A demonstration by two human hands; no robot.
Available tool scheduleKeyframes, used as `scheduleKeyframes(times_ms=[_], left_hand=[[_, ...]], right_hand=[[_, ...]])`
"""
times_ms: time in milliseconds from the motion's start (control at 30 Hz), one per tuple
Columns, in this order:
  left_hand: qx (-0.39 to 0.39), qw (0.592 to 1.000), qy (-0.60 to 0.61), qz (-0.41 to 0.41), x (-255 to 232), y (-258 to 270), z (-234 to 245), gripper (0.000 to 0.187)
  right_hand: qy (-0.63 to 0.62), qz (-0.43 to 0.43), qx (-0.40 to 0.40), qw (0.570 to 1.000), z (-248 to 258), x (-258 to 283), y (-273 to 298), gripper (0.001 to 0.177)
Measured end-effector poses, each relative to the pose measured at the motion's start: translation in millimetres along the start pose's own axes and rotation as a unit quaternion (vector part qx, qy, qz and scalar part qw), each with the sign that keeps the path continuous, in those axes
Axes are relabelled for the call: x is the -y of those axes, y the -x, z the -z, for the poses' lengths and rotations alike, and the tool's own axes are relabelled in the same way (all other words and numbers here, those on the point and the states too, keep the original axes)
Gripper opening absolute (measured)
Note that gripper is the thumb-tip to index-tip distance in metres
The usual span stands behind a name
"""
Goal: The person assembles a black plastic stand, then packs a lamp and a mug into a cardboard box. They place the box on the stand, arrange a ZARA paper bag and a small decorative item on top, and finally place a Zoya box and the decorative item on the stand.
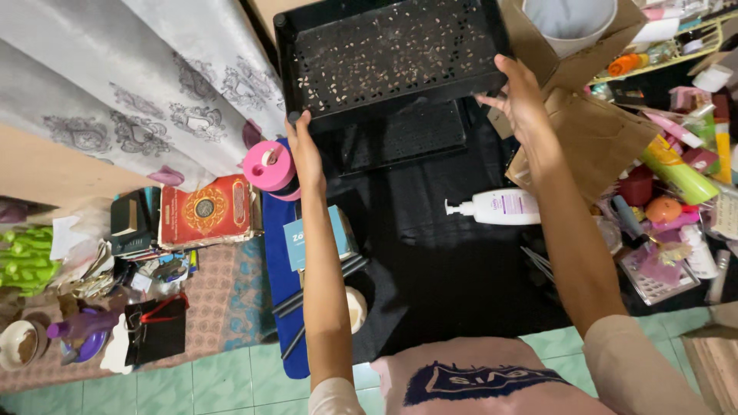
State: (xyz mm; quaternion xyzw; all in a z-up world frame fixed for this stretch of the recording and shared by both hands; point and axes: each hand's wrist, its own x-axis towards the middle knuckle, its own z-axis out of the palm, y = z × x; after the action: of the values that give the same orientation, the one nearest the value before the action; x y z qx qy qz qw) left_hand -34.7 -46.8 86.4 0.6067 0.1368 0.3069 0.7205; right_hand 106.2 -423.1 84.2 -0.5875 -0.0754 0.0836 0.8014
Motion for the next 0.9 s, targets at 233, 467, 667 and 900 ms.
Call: scheduleKeyframes(times_ms=[233,467,667,900], left_hand=[[0.012,1.0,-0.014,-0.011,18,3,-21,0.057],[-0.009,0.999,-0.037,-0.019,20,2,-26,0.07],[-0.211,0.929,-0.2,-0.23,6,57,-55,0.062],[0.104,0.979,0.093,-0.148,12,167,-161,0.016]], right_hand=[[-0.033,0.001,-0.01,0.999,23,7,1,0.045],[0.015,0.023,-0.031,0.999,24,-7,-6,0.058],[0.058,0.122,-0.06,0.989,48,-15,35,0.055],[0.162,0.177,-0.08,0.968,115,35,93,0.027]])
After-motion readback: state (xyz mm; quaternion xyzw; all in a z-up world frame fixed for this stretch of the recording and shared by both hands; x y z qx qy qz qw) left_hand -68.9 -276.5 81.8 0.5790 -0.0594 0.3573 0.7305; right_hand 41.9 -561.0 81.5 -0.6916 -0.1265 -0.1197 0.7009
